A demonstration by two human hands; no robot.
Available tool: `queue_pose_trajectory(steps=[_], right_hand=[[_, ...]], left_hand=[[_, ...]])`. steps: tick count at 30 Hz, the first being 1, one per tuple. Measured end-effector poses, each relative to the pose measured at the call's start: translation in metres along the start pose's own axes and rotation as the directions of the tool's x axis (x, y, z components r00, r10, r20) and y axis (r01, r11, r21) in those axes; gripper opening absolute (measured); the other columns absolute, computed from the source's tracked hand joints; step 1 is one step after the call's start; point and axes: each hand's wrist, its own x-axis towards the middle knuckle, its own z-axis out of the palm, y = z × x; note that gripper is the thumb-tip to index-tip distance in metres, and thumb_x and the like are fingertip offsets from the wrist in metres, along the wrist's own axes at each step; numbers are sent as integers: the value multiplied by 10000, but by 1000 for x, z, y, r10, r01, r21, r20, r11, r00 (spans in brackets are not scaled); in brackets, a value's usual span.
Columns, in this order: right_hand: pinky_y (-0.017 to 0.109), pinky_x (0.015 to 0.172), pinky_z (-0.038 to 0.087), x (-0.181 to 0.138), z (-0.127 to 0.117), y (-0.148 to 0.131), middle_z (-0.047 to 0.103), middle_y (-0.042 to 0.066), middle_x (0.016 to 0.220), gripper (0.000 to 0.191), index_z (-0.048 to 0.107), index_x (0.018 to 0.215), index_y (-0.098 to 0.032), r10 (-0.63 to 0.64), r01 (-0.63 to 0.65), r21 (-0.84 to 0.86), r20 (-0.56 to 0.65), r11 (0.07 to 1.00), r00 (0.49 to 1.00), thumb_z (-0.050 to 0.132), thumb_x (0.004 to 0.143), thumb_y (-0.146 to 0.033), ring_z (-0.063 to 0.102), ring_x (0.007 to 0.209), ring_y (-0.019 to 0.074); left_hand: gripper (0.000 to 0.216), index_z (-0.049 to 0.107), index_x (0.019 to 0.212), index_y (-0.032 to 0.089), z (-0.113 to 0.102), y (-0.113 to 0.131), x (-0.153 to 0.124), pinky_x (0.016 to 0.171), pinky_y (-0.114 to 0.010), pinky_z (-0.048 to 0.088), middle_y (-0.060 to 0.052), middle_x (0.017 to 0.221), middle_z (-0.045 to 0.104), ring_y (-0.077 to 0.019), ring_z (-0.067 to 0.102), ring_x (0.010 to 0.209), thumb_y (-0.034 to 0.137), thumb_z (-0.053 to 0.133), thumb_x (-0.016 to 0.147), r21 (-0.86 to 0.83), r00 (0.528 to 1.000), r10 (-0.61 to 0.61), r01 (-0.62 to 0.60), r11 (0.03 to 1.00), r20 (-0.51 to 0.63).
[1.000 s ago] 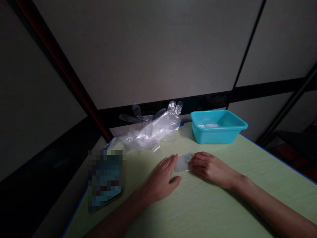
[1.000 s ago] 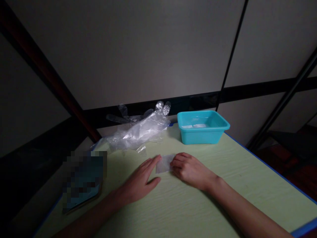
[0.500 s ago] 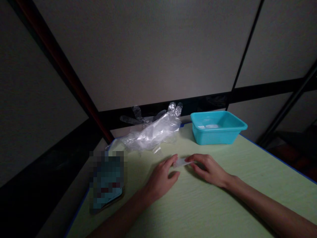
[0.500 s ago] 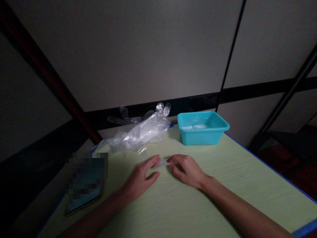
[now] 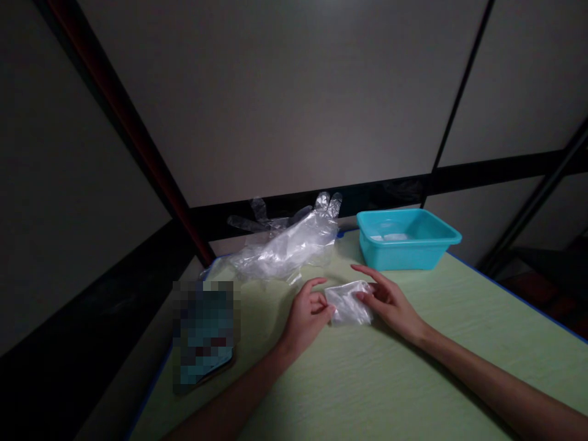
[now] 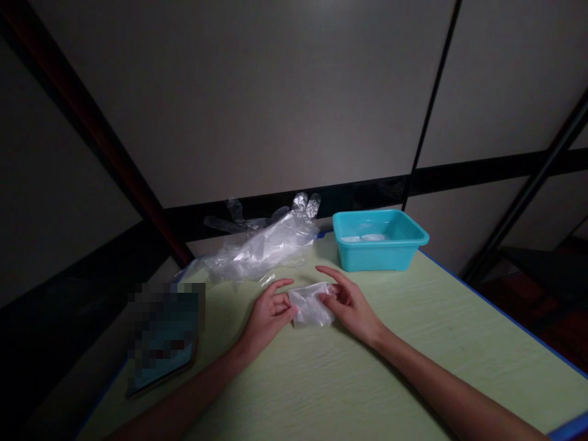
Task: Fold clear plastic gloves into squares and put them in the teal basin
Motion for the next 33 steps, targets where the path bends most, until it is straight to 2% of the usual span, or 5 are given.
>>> queue_pose_trajectory(steps=[4, 8, 15, 21, 33], right_hand=[[274, 598, 468, -2, 2, 0, 648, 35, 879, 418, 569, 1109, -193, -4, 7, -53, 49, 999, 999, 610, 714, -323, 582, 704, 152], [345, 771, 468, -2, 6, 2, 645, 59, 1026, 332, 642, 1013, -198, -9, 15, -73, 92, 997, 996, 626, 700, -308, 589, 903, 211], [328, 687, 490, -1, 5, 4, 688, 61, 896, 267, 672, 944, -171, 0, 13, -114, 110, 993, 994, 613, 708, -282, 624, 757, 183], [315, 665, 500, -2, 5, 5, 688, 59, 900, 254, 670, 943, -178, 6, 12, -110, 154, 994, 988, 605, 719, -278, 625, 753, 172], [288, 641, 484, -3, 5, 7, 690, 46, 880, 223, 679, 916, -179, 31, -20, -81, 148, 997, 988, 604, 714, -237, 616, 720, 158]], left_hand=[[461, 421, 1056, 148, 0, 0, 0, 551, -209, 434, 49, 622, 536, -112, 575, 580, 145, 588, 626, -21, 1000, -16, 16, 1000, -23], [468, 432, 1045, 137, 0, 0, 0, 549, -208, 432, 49, 609, 539, -113, 571, 570, 160, 606, 610, -43, 999, -14, 13, 999, -30], [243, 522, 806, 134, -1, 7, 0, 581, -221, 409, -4, 638, 604, -133, 571, 607, 250, 616, 615, -107, 1000, -26, 27, 994, 9], [213, 517, 550, 144, -2, 8, 2, 507, -196, 324, 31, 505, 487, -97, 451, 508, 321, 544, 664, 33, 998, 12, -10, 999, -53], [197, 490, 522, 150, 0, 5, 2, 500, -199, 322, 39, 465, 469, -93, 436, 470, 287, 530, 657, 43, 992, 29, -24, 999, -126]])
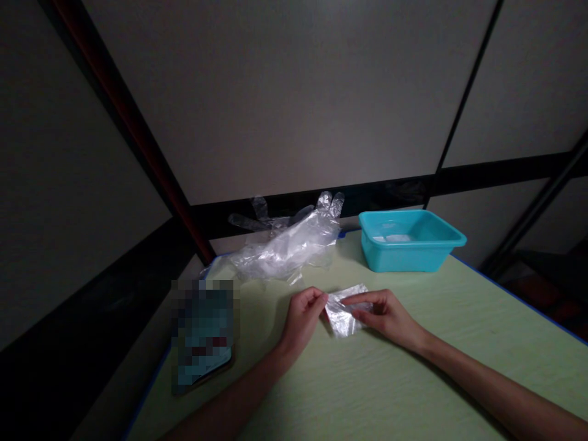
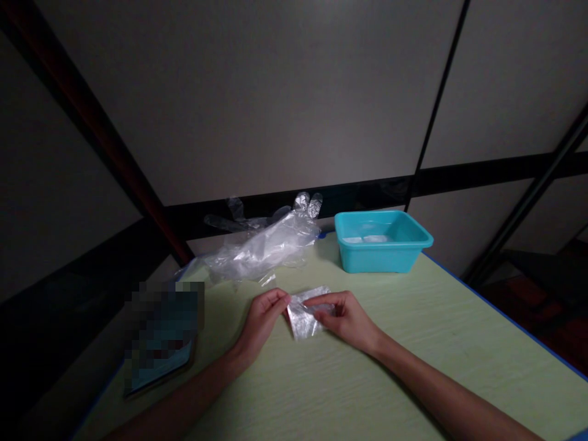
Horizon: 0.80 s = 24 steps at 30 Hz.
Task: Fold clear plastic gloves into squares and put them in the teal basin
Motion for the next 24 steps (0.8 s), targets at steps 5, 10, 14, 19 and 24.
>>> queue_pose_trajectory(steps=[5, 10, 14, 19, 24], right_hand=[[261, 594, 468, 0, -1, 0, 691, 42, 851, 229, 679, 923, -176, 20, -20, -9, -4, 1000, 1000, 607, 715, -241, 603, 676, 144], [246, 571, 453, 0, 0, 2, 688, 42, 841, 238, 678, 926, -168, 29, -29, 14, 0, 999, 1000, 609, 709, -238, 588, 649, 130], [245, 565, 454, 1, 0, 1, 686, 48, 847, 250, 682, 921, -168, 35, -34, 26, -18, 999, 999, 625, 695, -259, 586, 642, 132], [279, 634, 469, 2, -2, -5, 683, 50, 895, 237, 691, 896, -193, 2, -1, 21, -80, 1000, 997, 641, 677, -268, 602, 734, 166], [297, 658, 467, 4, -4, -5, 690, 46, 881, 226, 697, 876, -208, -2, 8, 33, -164, 999, 986, 649, 664, -268, 610, 742, 178]], left_hand=[[199, 485, 531, 156, 0, 1, -1, 514, -210, 352, 27, 452, 504, -106, 477, 467, 275, 514, 688, -2, 1000, 13, -13, 1000, -21], [201, 478, 550, 159, -1, -1, -1, 514, -216, 359, 23, 455, 508, -110, 483, 463, 273, 506, 713, -1, 999, 30, -30, 1000, -20], [184, 472, 589, 160, -3, -6, 0, 548, -221, 377, 21, 516, 512, -116, 500, 518, 262, 493, 741, -19, 996, 79, -80, 997, -43], [93, 490, 793, 171, -3, -4, -3, 654, -226, 405, 10, 699, 559, -134, 550, 708, 242, 536, 755, -117, 987, 158, -152, 981, 38], [322, 511, 1003, 173, 1, 2, -7, 700, -235, 437, -43, 929, 590, -146, 573, 798, 195, 605, 696, -205, 992, 104, -88, 975, 68]])
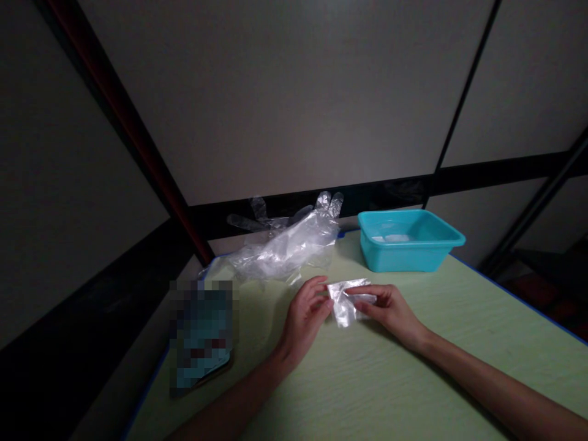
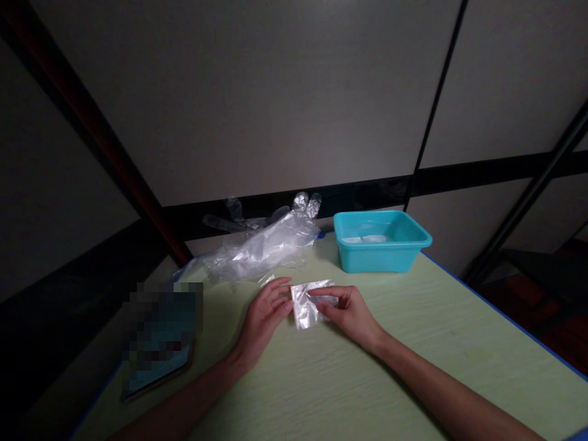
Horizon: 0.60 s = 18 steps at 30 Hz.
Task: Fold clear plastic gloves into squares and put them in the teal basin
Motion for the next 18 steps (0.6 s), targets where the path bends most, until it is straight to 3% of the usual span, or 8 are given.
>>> queue_pose_trajectory(steps=[3, 8, 13, 18], right_hand=[[296, 674, 467, 0, 1, 1, 690, 39, 896, 235, 693, 893, -225, -6, 6, 26, -15, 1000, 1000, 646, 665, -252, 616, 751, 176], [302, 712, 466, -1, 3, 1, 685, 36, 928, 245, 689, 903, -238, -48, 48, 33, -2, 998, 999, 639, 663, -225, 618, 804, 185], [317, 711, 471, -2, 4, 2, 690, 42, 902, 258, 679, 937, -224, -71, 72, -35, 29, 997, 997, 603, 690, -221, 621, 788, 192], [350, 796, 449, -3, 5, 4, 681, 40, 944, 253, 675, 939, -219, -116, 119, -84, 37, 989, 993, 577, 709, -187, 608, 864, 201]], left_hand=[[453, 512, 1103, 166, 1, 0, 0, 685, -231, 450, -61, 994, 595, -156, 583, 808, 205, 631, 668, -17, 998, -58, 57, 998, -13], [497, 532, 1145, 109, 3, 0, -3, 672, -222, 450, -61, 839, 665, -170, 597, 771, 239, 632, 676, 21, 991, -137, 137, 990, -3], [499, 518, 1177, 132, 4, 4, -7, 679, -215, 452, -55, 863, 659, -167, 596, 778, 240, 612, 699, 53, 993, -121, 121, 991, -2], [220, 689, 871, 152, 4, 2, -5, 721, -220, 457, -77, 1018, 598, -195, 565, 901, 215, 634, 667, 102, 1000, 1, 1, 995, -19]])
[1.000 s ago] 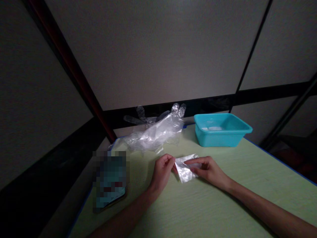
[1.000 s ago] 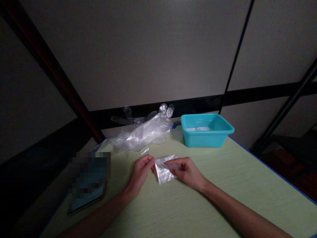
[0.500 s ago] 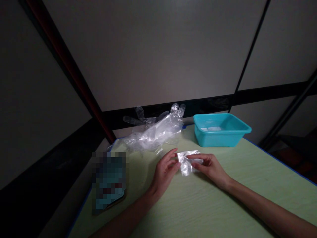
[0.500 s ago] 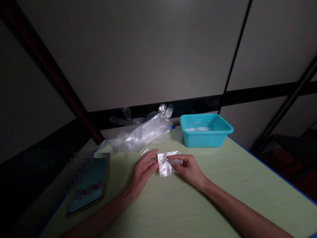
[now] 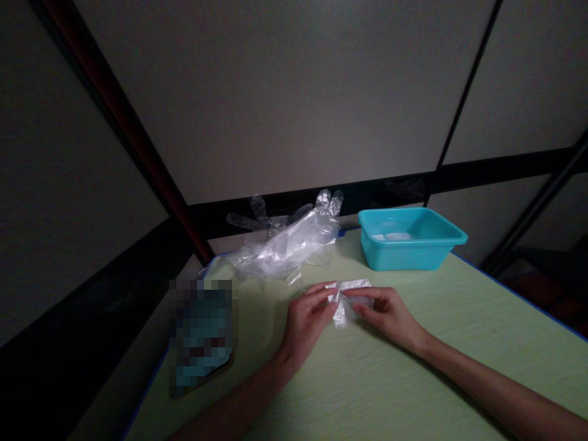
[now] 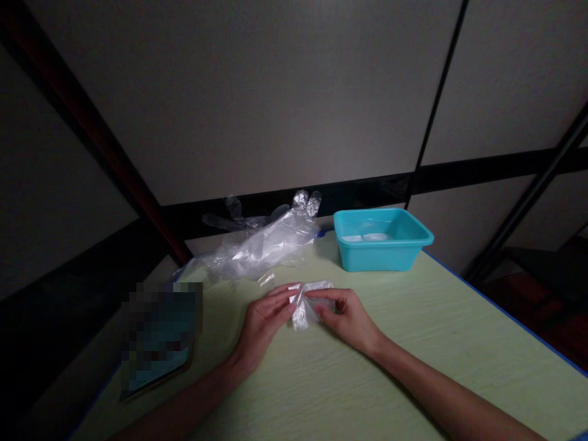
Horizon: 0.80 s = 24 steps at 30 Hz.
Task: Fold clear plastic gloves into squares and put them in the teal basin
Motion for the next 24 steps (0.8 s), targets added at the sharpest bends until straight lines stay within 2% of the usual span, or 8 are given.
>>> queue_pose_trajectory(steps=[2, 6, 11, 17, 24], right_hand=[[356, 814, 442, -1, 1, 1, 680, 38, 946, 262, 669, 954, -221, -7, 7, -6, 20, 1000, 1000, 564, 718, -176, 605, 878, 198], [338, 822, 443, -2, 2, 4, 673, 35, 971, 274, 659, 974, -219, -2, 0, 23, 62, 1000, 998, 553, 728, -164, 603, 895, 185], [328, 810, 451, -2, 1, 3, 677, 37, 957, 236, 672, 933, -206, 13, -14, 31, 46, 999, 999, 573, 720, -189, 610, 876, 185], [332, 757, 469, -2, 0, -2, 685, 46, 911, 216, 681, 909, -192, 38, -37, -14, 47, 999, 998, 575, 727, -236, 614, 827, 197], [334, 739, 471, -2, -1, 0, 682, 43, 911, 217, 678, 926, -206, 63, -64, 19, 38, 998, 997, 581, 733, -227, 610, 827, 198]], left_hand=[[133, 704, 759, 151, 1, -3, 2, 664, -209, 461, -66, 924, 601, -178, 577, 829, 204, 638, 656, 12, 1000, 9, -9, 1000, -5], [75, 697, 685, 156, 2, -8, 3, 618, -191, 453, -26, 771, 578, -137, 576, 717, 157, 641, 634, -7, 999, -4, 4, 1000, -34], [87, 692, 698, 149, -1, -9, 4, 679, -212, 457, -39, 796, 620, -157, 587, 772, 152, 657, 618, -65, 995, -57, 52, 997, -78], [179, 678, 788, 133, -2, -9, 4, 690, -239, 454, -56, 806, 678, -164, 606, 749, 191, 665, 619, -147, 980, -152, 132, 980, -131], [270, 660, 888, 124, -2, -6, 5, 697, -247, 450, -72, 880, 677, -177, 609, 782, 206, 660, 631, -176, 979, -143, 116, 978, -149]])
